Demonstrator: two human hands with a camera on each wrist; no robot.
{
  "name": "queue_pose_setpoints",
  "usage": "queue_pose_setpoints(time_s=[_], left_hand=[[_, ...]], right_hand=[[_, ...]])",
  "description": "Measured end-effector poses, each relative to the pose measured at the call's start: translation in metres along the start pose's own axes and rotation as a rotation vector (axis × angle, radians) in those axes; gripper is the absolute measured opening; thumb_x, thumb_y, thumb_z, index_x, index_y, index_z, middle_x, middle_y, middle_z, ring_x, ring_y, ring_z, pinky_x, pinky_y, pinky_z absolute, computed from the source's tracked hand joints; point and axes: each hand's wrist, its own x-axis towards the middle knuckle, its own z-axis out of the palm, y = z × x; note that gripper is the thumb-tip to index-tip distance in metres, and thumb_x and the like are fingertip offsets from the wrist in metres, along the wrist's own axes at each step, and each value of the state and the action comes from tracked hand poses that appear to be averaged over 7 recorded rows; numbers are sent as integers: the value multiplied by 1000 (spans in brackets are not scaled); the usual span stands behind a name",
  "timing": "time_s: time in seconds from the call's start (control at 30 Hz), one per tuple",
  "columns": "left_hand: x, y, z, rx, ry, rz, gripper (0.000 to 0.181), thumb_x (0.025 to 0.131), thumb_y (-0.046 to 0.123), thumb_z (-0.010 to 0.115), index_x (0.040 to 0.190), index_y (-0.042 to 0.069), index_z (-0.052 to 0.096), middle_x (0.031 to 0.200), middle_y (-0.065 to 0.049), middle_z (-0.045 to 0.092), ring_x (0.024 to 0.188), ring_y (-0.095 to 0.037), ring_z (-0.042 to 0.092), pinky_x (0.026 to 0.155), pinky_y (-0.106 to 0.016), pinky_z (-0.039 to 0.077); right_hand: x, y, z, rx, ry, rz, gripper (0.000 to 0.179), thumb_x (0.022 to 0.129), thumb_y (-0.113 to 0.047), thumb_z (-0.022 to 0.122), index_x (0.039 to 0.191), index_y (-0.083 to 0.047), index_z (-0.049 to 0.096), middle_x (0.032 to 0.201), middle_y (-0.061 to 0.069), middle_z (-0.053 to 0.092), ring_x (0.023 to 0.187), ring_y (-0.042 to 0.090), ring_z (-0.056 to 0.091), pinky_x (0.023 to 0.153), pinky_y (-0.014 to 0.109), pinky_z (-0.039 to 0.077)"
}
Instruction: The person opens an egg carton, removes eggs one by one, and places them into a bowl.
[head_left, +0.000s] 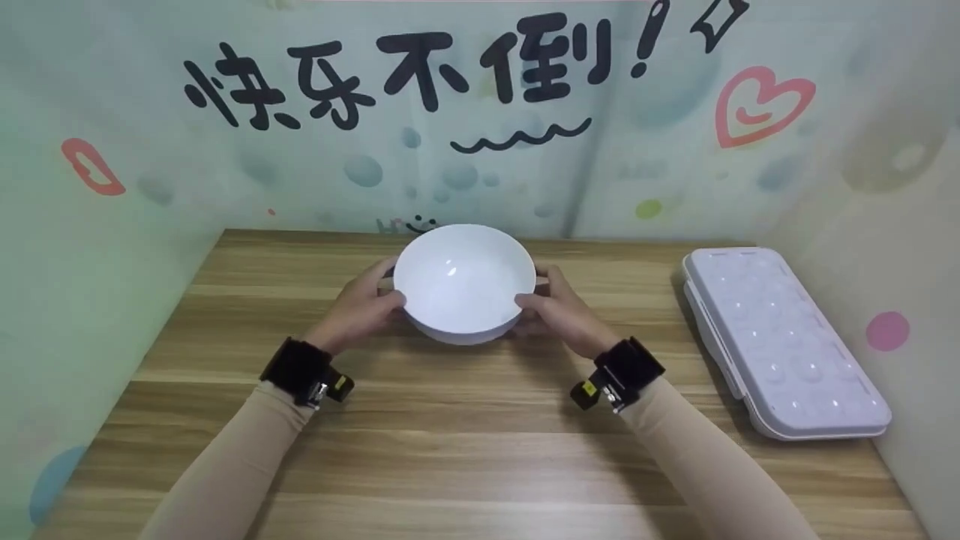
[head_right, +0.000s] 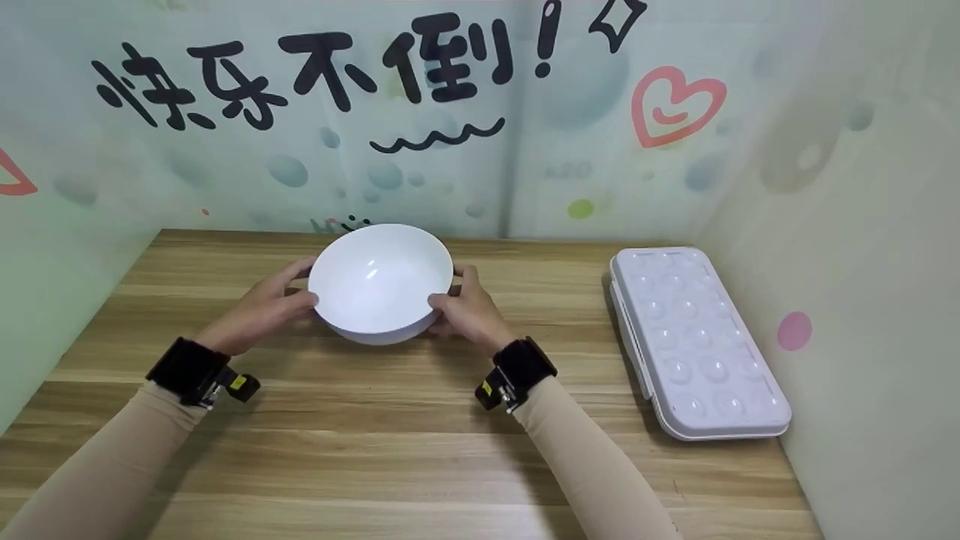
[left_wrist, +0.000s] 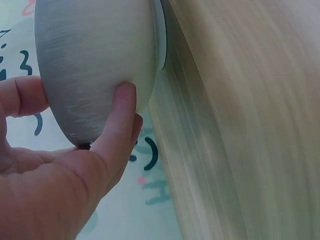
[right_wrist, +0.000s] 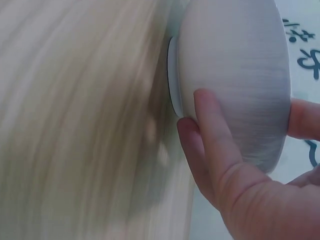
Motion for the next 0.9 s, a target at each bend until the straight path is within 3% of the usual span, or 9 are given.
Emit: queue_pose_setpoints(time_s=[0.13, 0.47, 0.67, 0.9], left_hand=[[-9, -5, -10, -7, -6, -18, 76, 97, 10, 56, 168, 16, 30, 164, -17, 40, 134, -36, 59, 107, -51, 54], [-39, -17, -39, 21, -3, -58, 74, 101, 13, 54, 169, 13, 26, 167, -20, 35, 135, -37, 53, 107, -54, 53], [-55, -26, -49, 19, -14, -38, 74, 102, 14, 55, 169, 13, 25, 167, -22, 34, 137, -38, 53, 108, -52, 52], [-73, -32, -57, -10, -2, -61, 75, 102, 12, 54, 170, 15, 22, 166, -24, 34, 133, -38, 57, 105, -48, 55]], right_hand=[[-1, 0, 15, 13, -1, 6, 65, 103, -7, 58, 157, -5, 22, 144, 27, 37, 116, 43, 66, 104, 57, 55], [-3, 0, 53, 18, -54, 4, 64, 103, -8, 59, 153, -5, 19, 146, 27, 37, 119, 42, 67, 103, 57, 56], [-8, 3, 68, 21, -75, 5, 64, 103, -7, 61, 152, -6, 20, 149, 26, 36, 120, 41, 67, 99, 57, 58], [-10, 5, 82, -19, -86, 13, 67, 102, -9, 63, 154, -7, 20, 150, 25, 40, 115, 41, 70, 95, 56, 60]])
